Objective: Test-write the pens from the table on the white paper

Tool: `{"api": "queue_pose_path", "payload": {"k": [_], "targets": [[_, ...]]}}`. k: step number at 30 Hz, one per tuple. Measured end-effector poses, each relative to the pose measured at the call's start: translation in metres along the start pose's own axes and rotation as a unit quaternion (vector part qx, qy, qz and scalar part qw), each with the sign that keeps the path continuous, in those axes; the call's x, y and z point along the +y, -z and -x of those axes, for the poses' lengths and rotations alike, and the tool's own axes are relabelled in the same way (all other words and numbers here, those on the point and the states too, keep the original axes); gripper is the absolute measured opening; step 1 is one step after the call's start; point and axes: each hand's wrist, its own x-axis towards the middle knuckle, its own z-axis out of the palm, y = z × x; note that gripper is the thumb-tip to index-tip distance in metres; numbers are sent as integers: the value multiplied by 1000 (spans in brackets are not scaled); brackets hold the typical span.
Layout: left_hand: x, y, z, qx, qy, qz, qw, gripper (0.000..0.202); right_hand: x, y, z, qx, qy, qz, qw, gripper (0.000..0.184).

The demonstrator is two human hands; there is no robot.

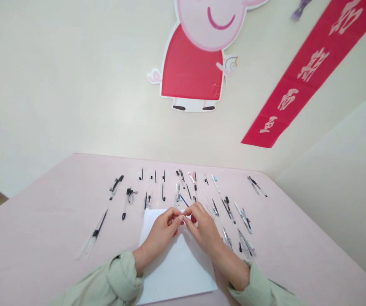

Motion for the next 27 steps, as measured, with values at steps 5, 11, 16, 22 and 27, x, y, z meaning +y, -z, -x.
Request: {"api": "queue_pose_path", "payload": {"k": [5, 11, 16, 22, 27], "targets": [[0, 2, -2, -6, 10, 13, 1000, 30, 3, -3, 0, 3, 18, 32, 999, 7], [-1, 8, -9, -38, 68, 25, 997, 31, 4, -6, 1, -4, 32, 23, 999, 7], [1, 11, -9, 14, 69, 49, 996, 27, 10, -4, 0, 51, 30, -51, 997, 15], [-1, 13, -10, 112, 54, 146, 981, 27, 23, -2, 2, 79, -13, -81, 993, 41], [-5, 15, -12, 135, 45, 136, 980, 26, 26, -4, 4, 48, -19, -47, 998, 30]]}}
